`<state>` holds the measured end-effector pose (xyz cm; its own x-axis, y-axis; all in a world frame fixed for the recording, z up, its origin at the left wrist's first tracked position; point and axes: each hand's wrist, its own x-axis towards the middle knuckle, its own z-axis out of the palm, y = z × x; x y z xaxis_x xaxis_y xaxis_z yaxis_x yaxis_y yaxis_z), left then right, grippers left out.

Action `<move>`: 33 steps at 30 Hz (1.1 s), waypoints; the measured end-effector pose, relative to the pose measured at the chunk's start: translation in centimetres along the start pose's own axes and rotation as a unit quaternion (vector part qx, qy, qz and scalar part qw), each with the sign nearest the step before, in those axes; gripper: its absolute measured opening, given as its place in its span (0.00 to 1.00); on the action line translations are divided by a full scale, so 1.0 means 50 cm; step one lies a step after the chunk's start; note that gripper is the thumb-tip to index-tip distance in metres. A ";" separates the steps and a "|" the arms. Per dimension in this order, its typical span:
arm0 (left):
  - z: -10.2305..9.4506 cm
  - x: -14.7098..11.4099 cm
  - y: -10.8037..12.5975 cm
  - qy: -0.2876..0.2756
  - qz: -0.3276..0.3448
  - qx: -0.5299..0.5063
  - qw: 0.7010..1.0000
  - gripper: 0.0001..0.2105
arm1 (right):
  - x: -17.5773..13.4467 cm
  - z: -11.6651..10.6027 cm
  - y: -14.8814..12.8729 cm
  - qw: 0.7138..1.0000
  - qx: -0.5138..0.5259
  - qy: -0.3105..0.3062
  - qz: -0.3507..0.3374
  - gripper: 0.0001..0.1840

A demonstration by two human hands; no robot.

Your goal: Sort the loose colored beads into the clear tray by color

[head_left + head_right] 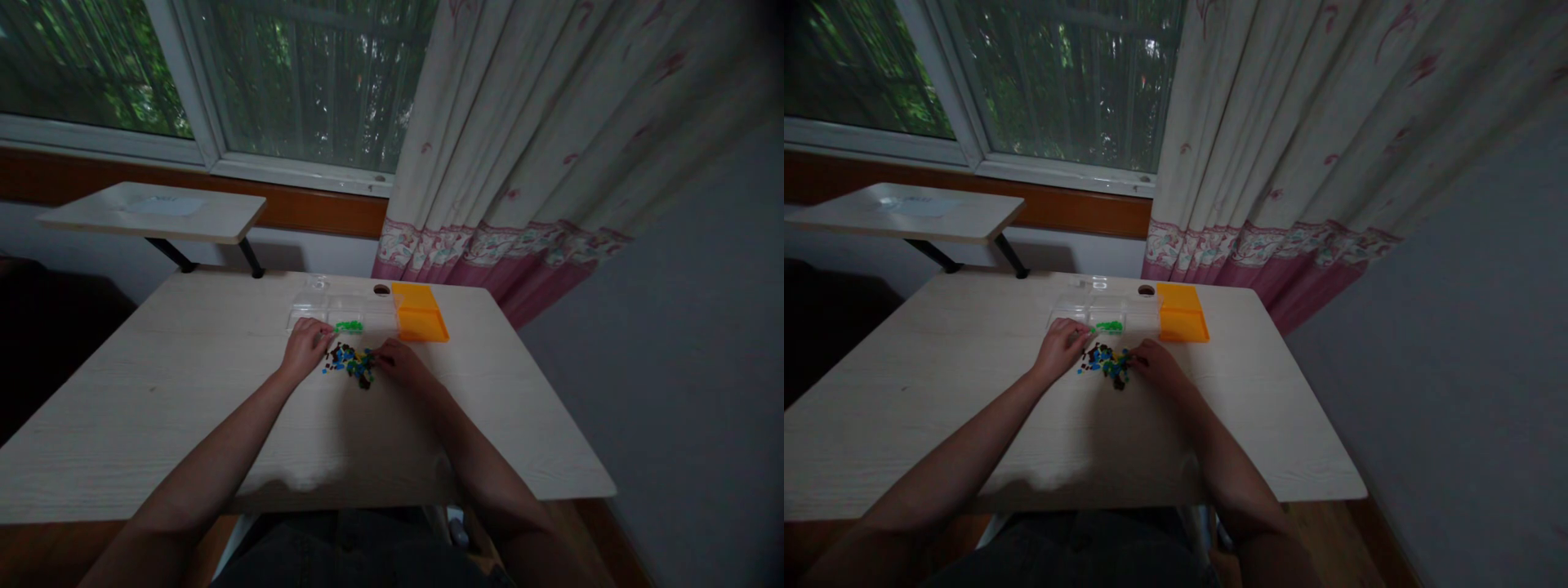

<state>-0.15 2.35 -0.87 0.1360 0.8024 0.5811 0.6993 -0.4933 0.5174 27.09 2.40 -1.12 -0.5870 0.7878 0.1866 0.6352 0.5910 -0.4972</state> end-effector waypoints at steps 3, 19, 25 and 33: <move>-0.001 0.001 0.002 0.000 -0.001 -0.001 1.000 0.09 | 0.001 0.000 0.000 1.000 0.003 0.002 0.004 0.11; -0.006 0.002 0.005 0.015 -0.012 0.036 0.999 0.08 | -0.001 -0.014 -0.021 0.989 0.082 0.072 0.098 0.06; -0.004 0.007 -0.006 0.063 -0.038 0.086 0.994 0.07 | -0.003 -0.013 -0.019 0.968 0.150 0.108 0.167 0.07; -0.001 0.009 -0.008 0.065 -0.054 0.095 0.992 0.08 | -0.001 0.001 -0.016 0.916 0.328 0.114 0.202 0.11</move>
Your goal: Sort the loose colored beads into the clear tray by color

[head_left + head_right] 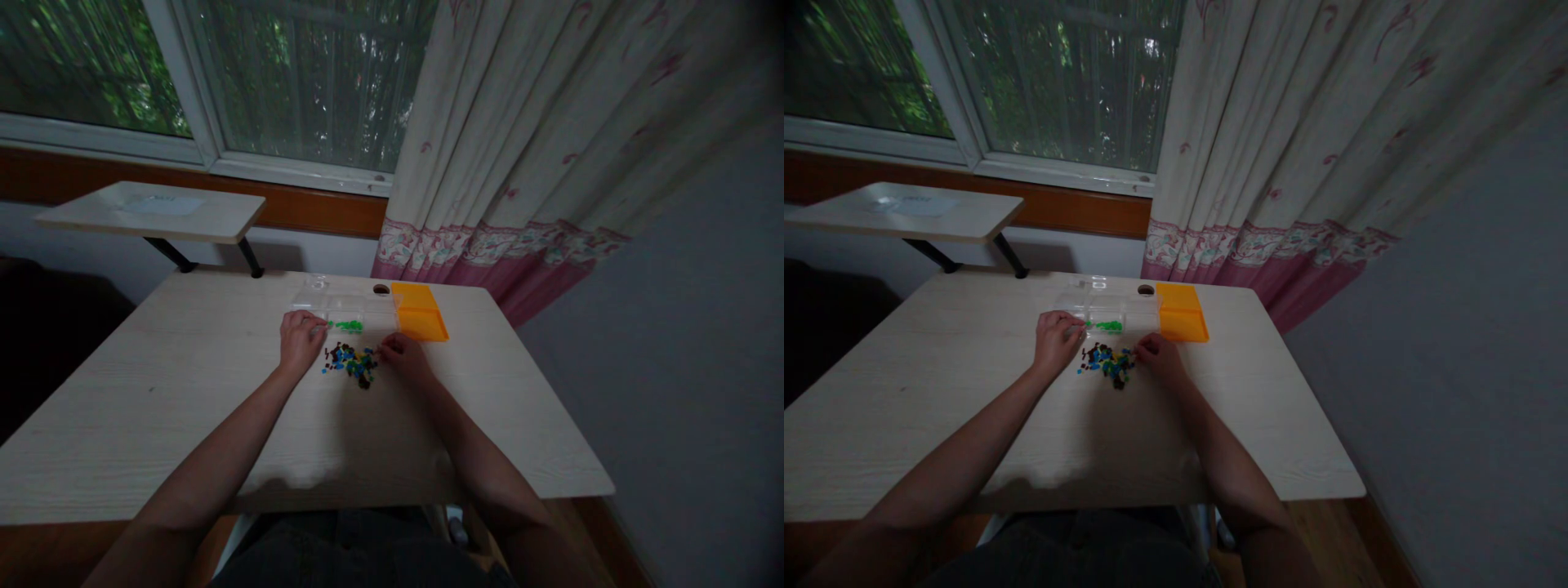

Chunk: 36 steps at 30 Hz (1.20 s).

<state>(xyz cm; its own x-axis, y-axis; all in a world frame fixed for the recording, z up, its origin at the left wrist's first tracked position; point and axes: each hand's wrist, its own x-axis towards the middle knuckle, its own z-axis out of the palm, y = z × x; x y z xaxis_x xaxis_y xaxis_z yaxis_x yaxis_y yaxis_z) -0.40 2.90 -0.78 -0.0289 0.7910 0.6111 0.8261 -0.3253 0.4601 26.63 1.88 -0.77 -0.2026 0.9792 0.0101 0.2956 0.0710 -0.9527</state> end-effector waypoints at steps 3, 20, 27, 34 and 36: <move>0.001 0.000 0.001 -0.009 0.003 0.001 1.000 0.08 | 0.000 0.009 0.003 0.999 0.032 -0.003 0.012 0.12; -0.006 -0.018 0.067 -0.142 0.147 -0.084 0.975 0.12 | 0.000 0.037 -0.025 0.999 -0.019 0.034 0.021 0.14; 0.000 -0.029 0.089 -0.174 0.162 -0.107 0.965 0.09 | -0.015 0.064 -0.035 0.999 -0.023 0.041 -0.009 0.12; 0.000 -0.028 0.085 -0.189 0.167 -0.113 0.961 0.08 | -0.023 0.075 -0.036 0.999 -0.035 0.032 -0.002 0.11; 0.001 -0.028 0.082 -0.188 0.162 -0.110 0.963 0.08 | -0.022 0.071 -0.037 0.999 -0.030 0.028 -0.002 0.12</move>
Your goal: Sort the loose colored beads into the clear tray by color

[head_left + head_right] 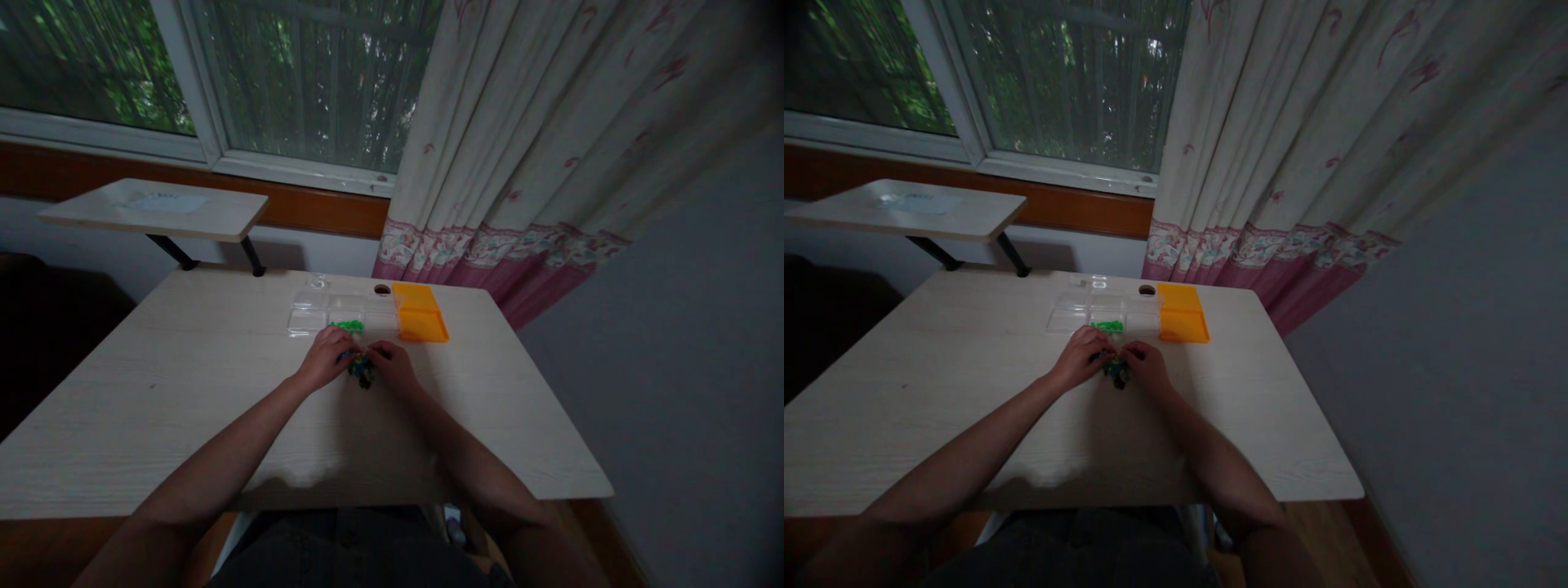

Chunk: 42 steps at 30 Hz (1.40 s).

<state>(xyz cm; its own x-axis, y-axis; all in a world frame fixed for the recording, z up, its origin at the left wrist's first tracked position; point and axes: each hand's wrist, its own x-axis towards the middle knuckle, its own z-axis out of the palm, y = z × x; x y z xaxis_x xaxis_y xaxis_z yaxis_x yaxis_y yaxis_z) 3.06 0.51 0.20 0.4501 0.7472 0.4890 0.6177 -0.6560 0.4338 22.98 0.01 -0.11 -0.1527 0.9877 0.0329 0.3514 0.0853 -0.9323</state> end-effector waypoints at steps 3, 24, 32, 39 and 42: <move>-0.003 0.000 -0.012 0.022 -0.011 0.011 1.000 0.08 | 0.006 -0.012 0.001 1.000 -0.016 0.009 -0.006 0.15; -0.011 0.004 -0.086 0.167 -0.160 0.108 0.967 0.07 | 0.029 -0.062 0.037 0.949 -0.262 -0.082 -0.155 0.09; -0.013 0.003 -0.080 0.153 -0.139 0.096 0.974 0.10 | 0.025 -0.055 0.031 0.947 -0.272 -0.083 -0.147 0.07; -0.011 -0.003 -0.036 0.065 -0.030 0.027 0.997 0.11 | 0.025 -0.049 0.041 0.970 -0.216 -0.044 -0.103 0.06; -0.002 -0.004 -0.016 0.027 0.008 0.005 1.000 0.11 | 0.029 -0.046 0.045 0.983 -0.161 -0.018 -0.084 0.08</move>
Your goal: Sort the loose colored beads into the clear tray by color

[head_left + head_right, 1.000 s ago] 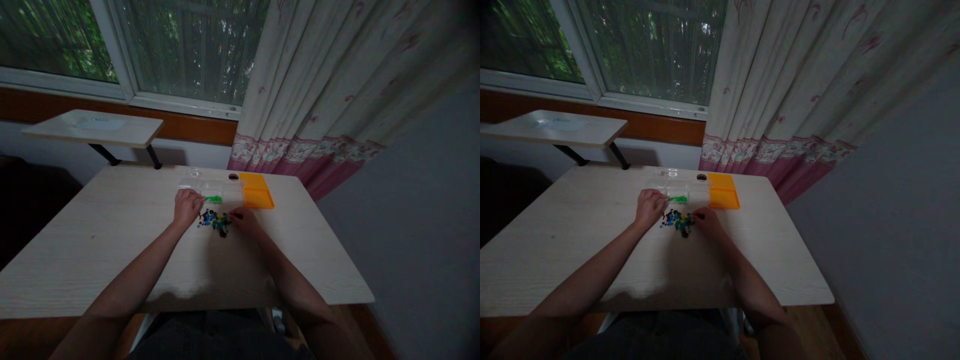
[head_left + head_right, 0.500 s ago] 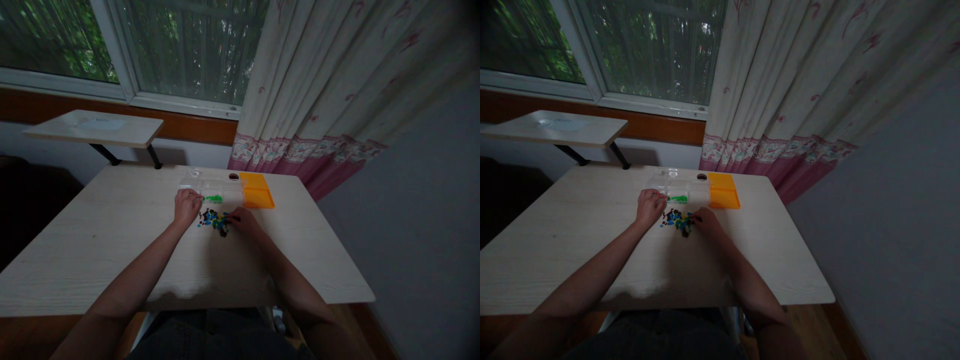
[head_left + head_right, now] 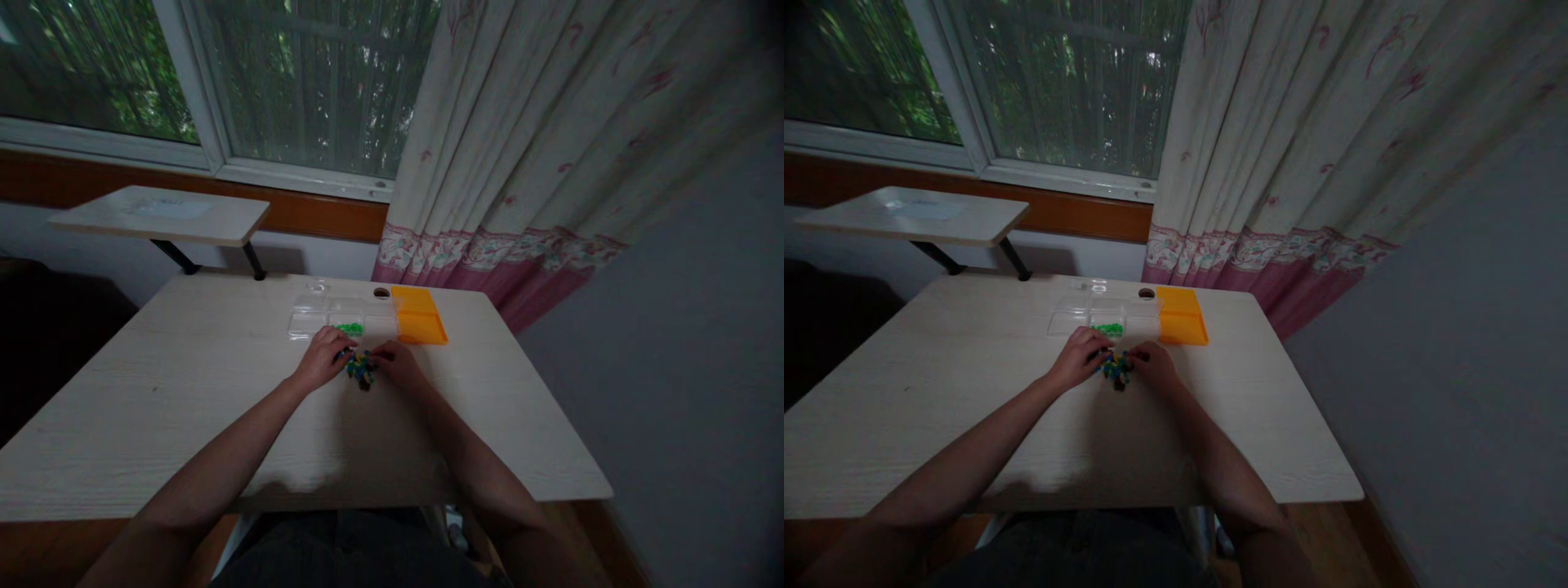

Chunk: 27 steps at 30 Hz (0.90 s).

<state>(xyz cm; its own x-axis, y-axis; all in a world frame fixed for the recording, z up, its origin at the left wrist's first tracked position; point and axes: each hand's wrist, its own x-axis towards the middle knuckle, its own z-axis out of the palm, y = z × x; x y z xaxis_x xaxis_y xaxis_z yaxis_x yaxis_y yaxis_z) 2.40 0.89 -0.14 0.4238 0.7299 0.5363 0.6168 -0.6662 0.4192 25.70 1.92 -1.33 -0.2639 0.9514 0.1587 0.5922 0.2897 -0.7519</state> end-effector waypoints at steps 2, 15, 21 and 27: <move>0.004 0.000 0.009 -0.014 0.015 -0.012 1.000 0.11 | 0.001 0.003 -0.003 0.999 0.037 0.011 0.003 0.08; 0.011 0.004 0.007 -0.021 0.023 -0.047 0.998 0.11 | -0.016 0.035 -0.051 0.995 0.054 0.068 -0.053 0.11; 0.013 0.005 -0.001 -0.016 0.021 -0.073 0.997 0.09 | -0.018 0.037 -0.059 0.990 0.063 0.090 -0.086 0.09; 0.012 0.003 -0.003 0.012 -0.005 -0.049 0.999 0.10 | -0.018 0.033 -0.051 0.992 0.031 0.068 -0.100 0.13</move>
<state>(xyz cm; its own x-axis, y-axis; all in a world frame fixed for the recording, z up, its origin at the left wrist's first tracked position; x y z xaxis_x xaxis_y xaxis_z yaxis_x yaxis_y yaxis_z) 2.76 1.20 -0.55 0.4021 0.7334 0.5482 0.5526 -0.6717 0.4933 23.17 0.16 -0.59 -0.2630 0.8820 0.3911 0.4892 0.4713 -0.7339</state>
